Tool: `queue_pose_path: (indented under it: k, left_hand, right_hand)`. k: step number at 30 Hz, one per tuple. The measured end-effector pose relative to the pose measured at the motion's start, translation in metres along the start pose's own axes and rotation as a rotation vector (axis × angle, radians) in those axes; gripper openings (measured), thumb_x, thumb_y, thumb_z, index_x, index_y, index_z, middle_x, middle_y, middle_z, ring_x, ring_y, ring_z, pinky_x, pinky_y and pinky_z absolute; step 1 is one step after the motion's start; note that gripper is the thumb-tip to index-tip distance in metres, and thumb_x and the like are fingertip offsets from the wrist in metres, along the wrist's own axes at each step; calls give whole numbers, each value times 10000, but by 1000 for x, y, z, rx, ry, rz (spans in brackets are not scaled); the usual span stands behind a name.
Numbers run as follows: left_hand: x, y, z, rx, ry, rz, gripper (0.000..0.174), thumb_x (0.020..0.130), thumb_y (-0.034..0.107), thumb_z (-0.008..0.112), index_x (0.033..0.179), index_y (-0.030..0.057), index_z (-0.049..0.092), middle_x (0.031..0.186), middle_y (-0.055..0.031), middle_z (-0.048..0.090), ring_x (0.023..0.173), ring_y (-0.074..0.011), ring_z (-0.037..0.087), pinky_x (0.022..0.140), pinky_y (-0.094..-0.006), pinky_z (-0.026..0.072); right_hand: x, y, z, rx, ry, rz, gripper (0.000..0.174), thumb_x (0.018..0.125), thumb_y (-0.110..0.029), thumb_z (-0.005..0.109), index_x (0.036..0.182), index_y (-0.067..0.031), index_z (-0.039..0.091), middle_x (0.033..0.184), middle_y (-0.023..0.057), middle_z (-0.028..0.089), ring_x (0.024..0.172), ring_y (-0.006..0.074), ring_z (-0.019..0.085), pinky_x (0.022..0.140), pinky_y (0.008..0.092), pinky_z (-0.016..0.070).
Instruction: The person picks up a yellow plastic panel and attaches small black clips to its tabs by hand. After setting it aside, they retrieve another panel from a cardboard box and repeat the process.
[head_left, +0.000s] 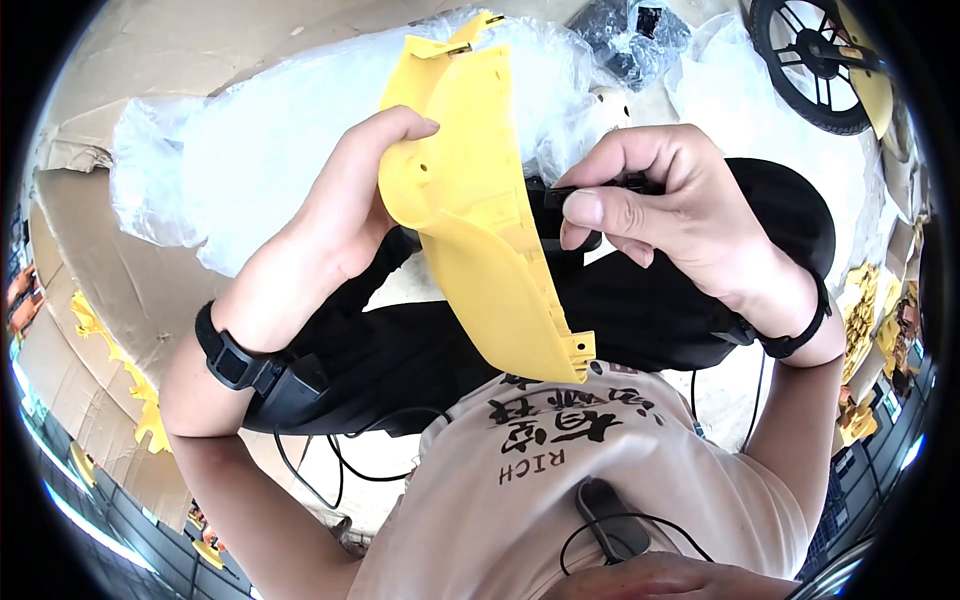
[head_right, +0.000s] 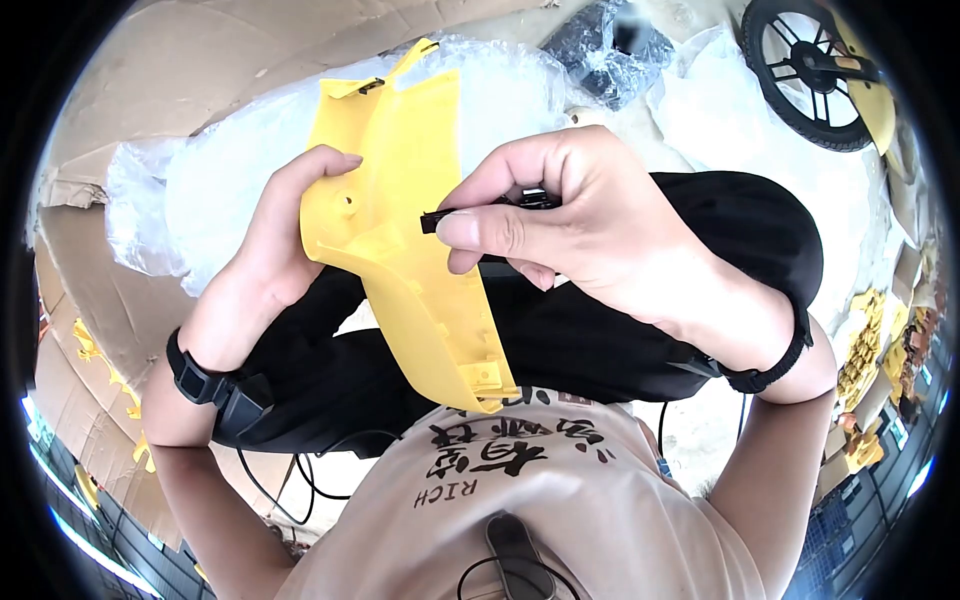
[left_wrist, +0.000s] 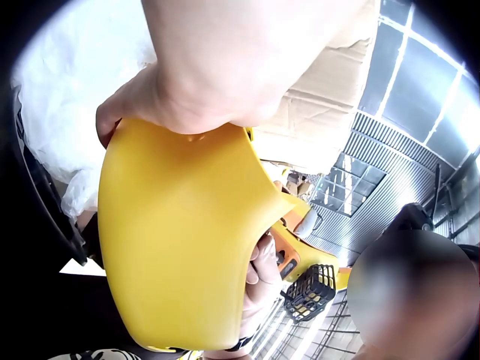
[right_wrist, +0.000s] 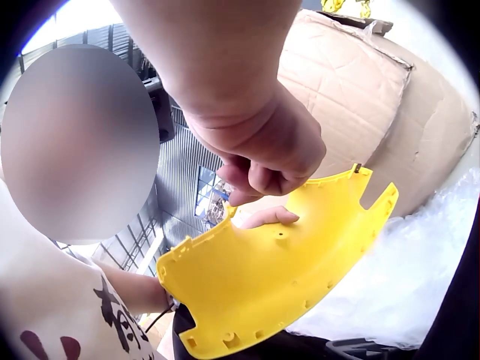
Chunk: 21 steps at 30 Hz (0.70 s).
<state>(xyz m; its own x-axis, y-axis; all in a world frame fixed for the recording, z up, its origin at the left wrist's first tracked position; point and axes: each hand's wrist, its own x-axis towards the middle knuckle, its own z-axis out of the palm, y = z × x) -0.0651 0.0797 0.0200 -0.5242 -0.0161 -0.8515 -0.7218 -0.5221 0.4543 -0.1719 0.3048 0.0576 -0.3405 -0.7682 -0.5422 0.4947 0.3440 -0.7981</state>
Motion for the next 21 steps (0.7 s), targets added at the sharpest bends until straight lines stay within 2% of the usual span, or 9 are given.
queue_pose_path:
  k: [5,7,11,14,20,21]
  left_hand:
    - [-3,1,4,-48,-21,-8,446,873,312,561,1171,-18,570,1064,-113,644,1002,-203,603,912,-358,425]
    - [-2,0,4,-45,-51,-17,427,871,302,559,1149,-22,579,1061,-113,643,997,-200,606,905,-354,432]
    - [0,-2,4,-54,-66,-31,408,872,289,563,1131,-25,584,1051,-112,641,985,-196,610,898,-347,441]
    - [1,-4,3,-54,-66,-32,402,870,275,569,1132,-29,581,1042,-111,639,976,-191,613,892,-343,450]
    - [1,-4,2,-59,-95,-43,400,876,277,572,1131,-31,578,1043,-108,637,977,-188,614,885,-345,460]
    - [1,-4,3,-57,-95,-43,399,877,277,572,1131,-31,578,1043,-108,637,976,-189,616,880,-343,464]
  right_hand:
    - [2,-1,7,-82,-35,-30,198,950,-135,672,1024,47,694,805,68,715,557,33,512,478,183,392]
    - [1,2,9,-114,-35,-98,187,962,-120,652,1052,42,668,763,56,698,520,-2,467,441,159,326]
    - [4,7,7,-149,-99,-196,188,969,-121,643,1053,46,666,760,53,693,532,-6,475,442,155,317]
    - [4,6,7,-145,-80,-155,200,969,-130,647,1051,53,664,763,51,692,541,-9,482,447,154,315]
    - [4,8,8,-90,-101,-168,212,964,-133,655,1049,61,663,767,50,690,580,6,531,463,155,343]
    - [3,5,8,-101,-103,-150,203,959,-123,659,1041,62,665,778,54,691,609,23,562,493,162,384]
